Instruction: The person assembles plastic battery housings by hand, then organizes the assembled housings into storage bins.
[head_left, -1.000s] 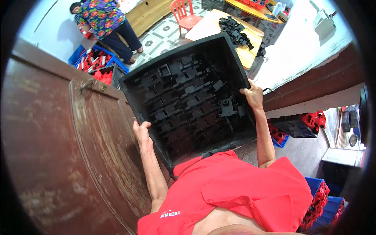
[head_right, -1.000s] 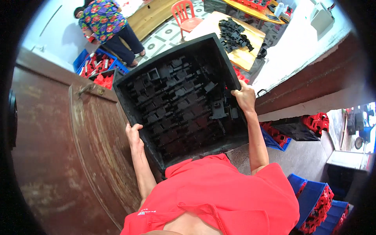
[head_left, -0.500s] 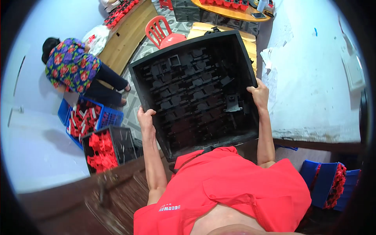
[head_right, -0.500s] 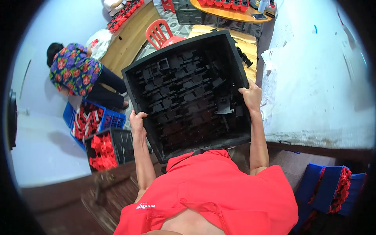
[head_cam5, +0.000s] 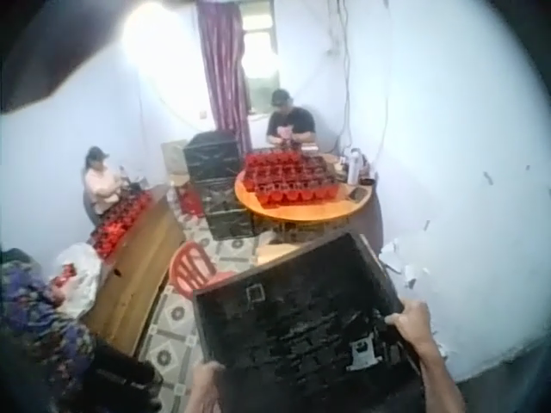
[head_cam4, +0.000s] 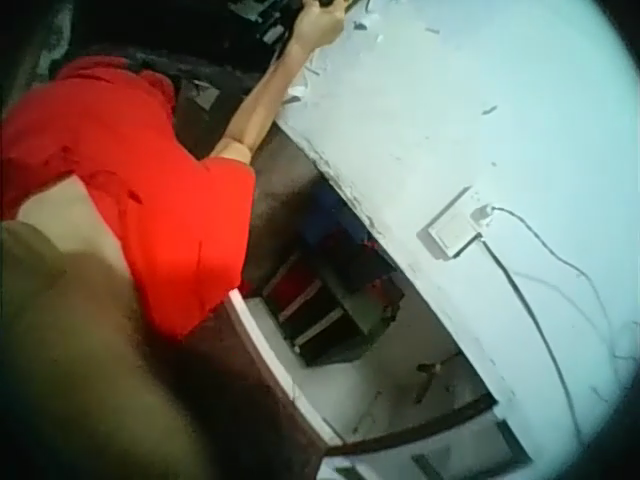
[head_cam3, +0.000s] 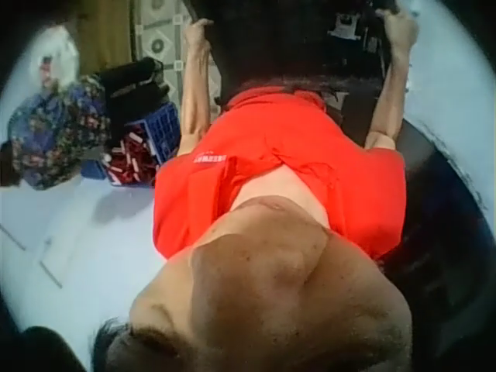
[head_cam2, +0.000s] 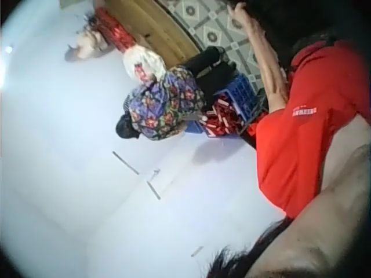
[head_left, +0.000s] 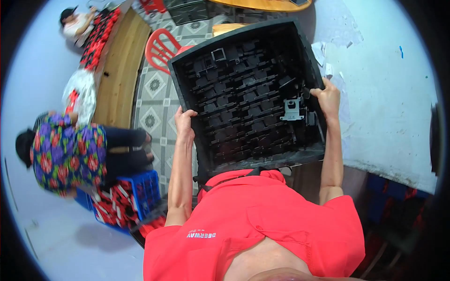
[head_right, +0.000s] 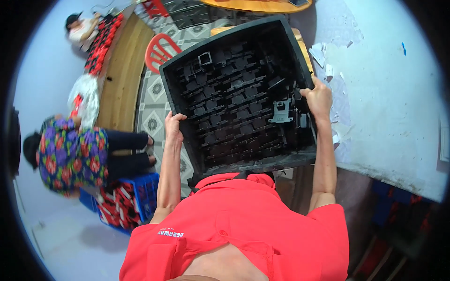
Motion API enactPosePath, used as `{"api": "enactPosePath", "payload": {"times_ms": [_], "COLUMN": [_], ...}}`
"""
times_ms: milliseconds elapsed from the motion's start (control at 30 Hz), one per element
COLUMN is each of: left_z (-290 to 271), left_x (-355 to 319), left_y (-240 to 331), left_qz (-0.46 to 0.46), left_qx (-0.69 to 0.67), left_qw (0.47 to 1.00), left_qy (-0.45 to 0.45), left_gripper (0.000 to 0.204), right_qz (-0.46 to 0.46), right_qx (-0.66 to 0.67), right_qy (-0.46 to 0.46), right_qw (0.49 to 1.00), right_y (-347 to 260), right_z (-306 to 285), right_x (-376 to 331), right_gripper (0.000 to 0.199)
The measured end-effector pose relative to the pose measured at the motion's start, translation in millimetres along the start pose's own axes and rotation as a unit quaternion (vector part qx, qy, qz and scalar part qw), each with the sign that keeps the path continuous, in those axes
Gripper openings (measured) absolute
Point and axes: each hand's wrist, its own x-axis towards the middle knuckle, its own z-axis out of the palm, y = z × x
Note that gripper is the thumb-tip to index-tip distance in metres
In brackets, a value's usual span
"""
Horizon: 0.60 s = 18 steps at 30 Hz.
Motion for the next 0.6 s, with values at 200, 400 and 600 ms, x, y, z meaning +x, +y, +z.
{"api": "enactPosePath", "payload": {"times_ms": [200,400,600], "left_z": [-15,-19,-30], "left_x": [107,137,157], "left_y": [-10,11,26], "left_qz": [-0.061,-0.140,-0.222], "left_qx": [0.023,0.020,0.067], "left_qw": [0.995,0.982,0.936], "left_qy": [-0.075,-0.129,-0.264], "left_gripper": [0.036,0.051,0.067], "right_qz": [0.072,0.126,0.189], "right_qx": [-0.063,-0.059,-0.073], "right_qy": [0.043,0.066,0.095], "right_qw": [0.994,0.988,0.975], "right_y": [-64,-111,-166], "right_z": [40,50,27], "right_x": [14,16,5], "right_gripper": [0.044,0.049,0.047]}}
